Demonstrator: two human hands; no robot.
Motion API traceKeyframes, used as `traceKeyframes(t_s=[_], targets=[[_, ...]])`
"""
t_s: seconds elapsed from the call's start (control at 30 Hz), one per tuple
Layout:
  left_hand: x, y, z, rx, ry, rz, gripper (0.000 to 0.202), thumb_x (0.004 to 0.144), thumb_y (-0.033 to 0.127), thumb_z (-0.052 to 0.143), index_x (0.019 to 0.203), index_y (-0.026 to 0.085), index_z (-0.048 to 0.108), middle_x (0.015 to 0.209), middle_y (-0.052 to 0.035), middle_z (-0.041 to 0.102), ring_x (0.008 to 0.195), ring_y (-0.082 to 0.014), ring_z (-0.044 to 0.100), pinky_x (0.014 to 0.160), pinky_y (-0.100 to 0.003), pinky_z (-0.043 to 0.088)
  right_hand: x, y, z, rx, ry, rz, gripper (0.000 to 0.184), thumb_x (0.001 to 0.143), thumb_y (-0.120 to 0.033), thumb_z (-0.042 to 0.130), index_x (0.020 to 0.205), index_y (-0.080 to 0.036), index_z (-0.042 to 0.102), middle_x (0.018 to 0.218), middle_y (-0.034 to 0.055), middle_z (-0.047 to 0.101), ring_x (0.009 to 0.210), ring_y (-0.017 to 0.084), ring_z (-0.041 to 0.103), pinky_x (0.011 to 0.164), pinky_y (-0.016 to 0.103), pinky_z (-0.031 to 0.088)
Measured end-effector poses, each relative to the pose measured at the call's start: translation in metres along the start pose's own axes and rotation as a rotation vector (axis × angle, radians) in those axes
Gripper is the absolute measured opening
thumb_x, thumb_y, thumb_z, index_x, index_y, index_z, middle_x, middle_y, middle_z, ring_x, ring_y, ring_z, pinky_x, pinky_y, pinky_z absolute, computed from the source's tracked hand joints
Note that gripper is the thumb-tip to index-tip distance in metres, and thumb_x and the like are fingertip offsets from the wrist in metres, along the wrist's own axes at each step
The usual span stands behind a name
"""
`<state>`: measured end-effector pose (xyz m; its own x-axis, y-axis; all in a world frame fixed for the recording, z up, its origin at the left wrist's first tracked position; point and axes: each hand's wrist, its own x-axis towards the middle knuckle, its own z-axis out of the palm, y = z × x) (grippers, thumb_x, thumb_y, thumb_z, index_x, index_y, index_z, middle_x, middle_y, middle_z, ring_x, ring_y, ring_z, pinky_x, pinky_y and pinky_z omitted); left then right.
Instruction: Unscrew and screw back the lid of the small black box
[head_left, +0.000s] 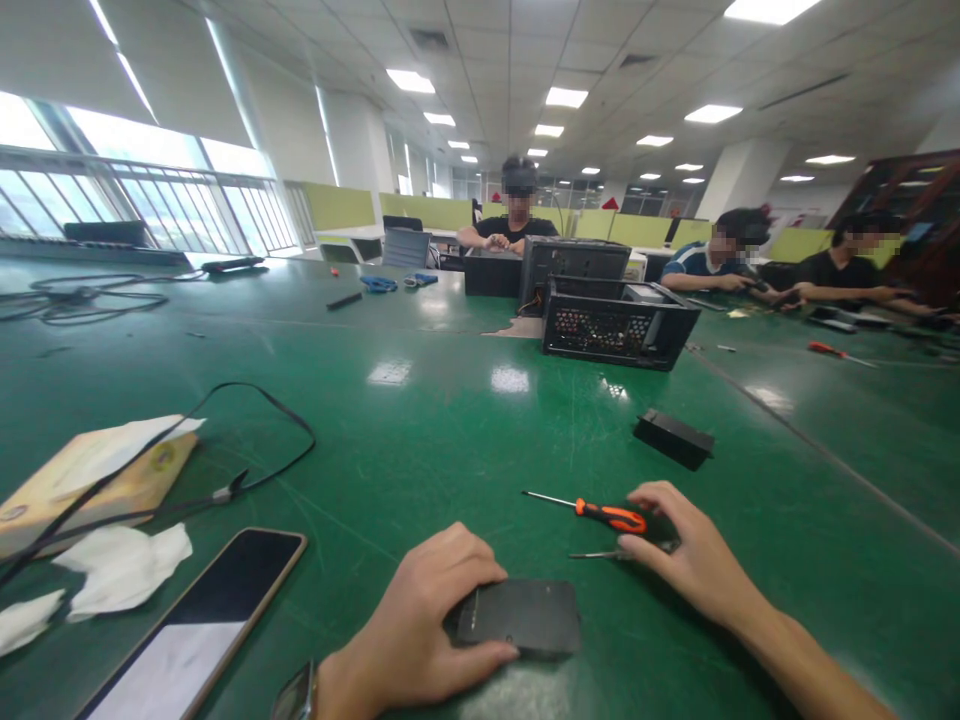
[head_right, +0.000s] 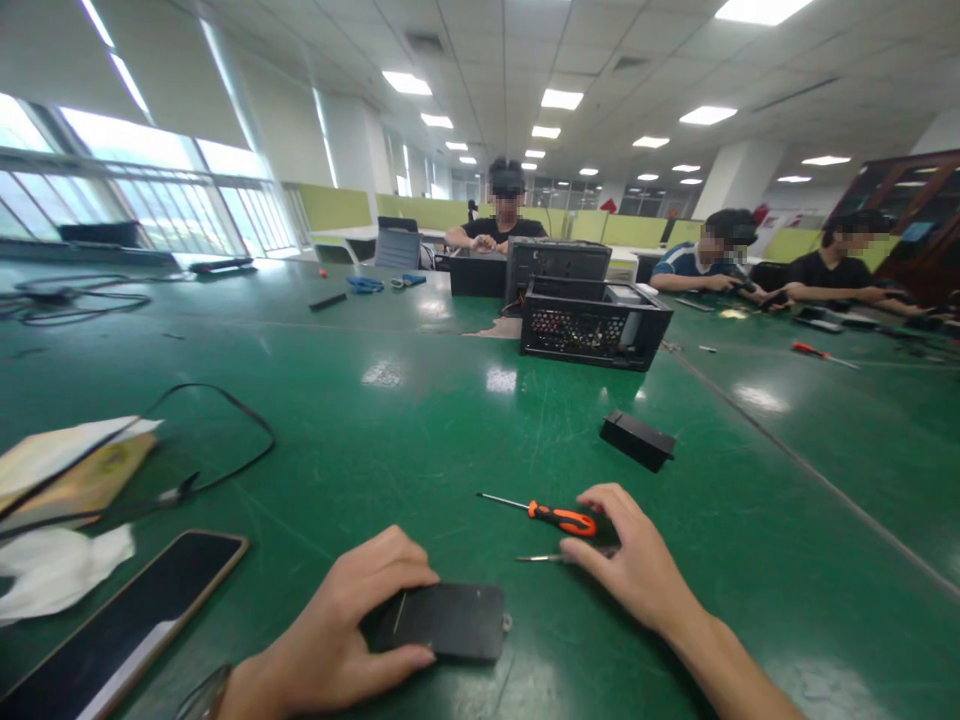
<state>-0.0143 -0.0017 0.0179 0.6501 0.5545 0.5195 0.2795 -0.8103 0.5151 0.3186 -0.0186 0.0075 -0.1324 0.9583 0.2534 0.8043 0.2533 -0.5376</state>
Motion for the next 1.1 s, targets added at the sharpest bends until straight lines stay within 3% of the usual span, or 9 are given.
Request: traceKeyframes(t_s=[0.17,0.27,0.47,0.6,0.93,1.1], targets=[[0.000,0.000,-0.001,0.022,0.007,0.026,0.034,0.087,0.047,0.065,0.105,0.018,0.062,0.088,-0.0079,0.066,0.078,-0.0222,0.059,0.068,-0.033,0.046,-0.016,0.000,-0.019,-0.057,-0.247,-0.077,0.020,0.089,-0.038,0.062,0.099,-0.022,0.065,0.100,0.0075,0.066,0.091,0.023,0.060,0.081,0.039,0.049],[0.000,0.000,-0.001,0.022,0.005,0.041,0.034,0.088,0.046,0.064,0.108,0.019,0.060,0.089,-0.0077,0.066,0.078,-0.0225,0.059,0.068,-0.034,0.045,-0.021,-0.001,-0.026,0.034,-0.301,-0.092,0.019,0.095,-0.035,0.054,0.093,-0.022,0.068,0.090,0.0056,0.067,0.083,0.020,0.061,0.077,0.035,0.050],[0.000,0.002,-0.002,0.071,-0.012,0.049,0.032,0.088,0.042,0.064,0.109,0.019,0.058,0.089,-0.0079,0.065,0.077,-0.0227,0.058,0.066,-0.034,0.045,-0.037,-0.023,-0.038,0.163,-0.389,-0.065,0.013,0.081,-0.040,0.072,0.082,-0.027,0.074,0.079,0.0019,0.070,0.078,0.021,0.066,0.073,0.032,0.052],[0.002,0.004,-0.003,0.090,-0.017,0.053,0.032,0.088,0.040,0.064,0.111,0.019,0.057,0.090,-0.0080,0.065,0.077,-0.0223,0.058,0.065,-0.033,0.045,-0.038,-0.038,-0.034,0.116,-0.477,-0.069,0.009,0.081,-0.034,0.070,0.079,-0.025,0.073,0.075,0.0014,0.069,0.075,0.020,0.067,0.074,0.033,0.052],[0.003,0.006,-0.005,0.107,-0.005,0.058,0.032,0.088,0.041,0.064,0.111,0.019,0.059,0.090,-0.0074,0.066,0.077,-0.0212,0.060,0.065,-0.032,0.047,-0.036,-0.041,-0.027,0.056,-0.338,-0.129,0.018,0.084,-0.033,0.066,0.071,-0.021,0.063,0.065,-0.0011,0.061,0.062,0.015,0.061,0.063,0.027,0.049],[0.001,0.005,-0.003,0.117,-0.012,0.032,0.031,0.085,0.040,0.067,0.107,0.019,0.061,0.089,-0.0072,0.066,0.077,-0.0210,0.060,0.066,-0.031,0.047,-0.034,-0.054,-0.014,0.133,-0.177,-0.250,0.008,0.084,-0.024,0.064,0.078,-0.020,0.066,0.068,0.0014,0.065,0.062,0.015,0.063,0.057,0.024,0.048]])
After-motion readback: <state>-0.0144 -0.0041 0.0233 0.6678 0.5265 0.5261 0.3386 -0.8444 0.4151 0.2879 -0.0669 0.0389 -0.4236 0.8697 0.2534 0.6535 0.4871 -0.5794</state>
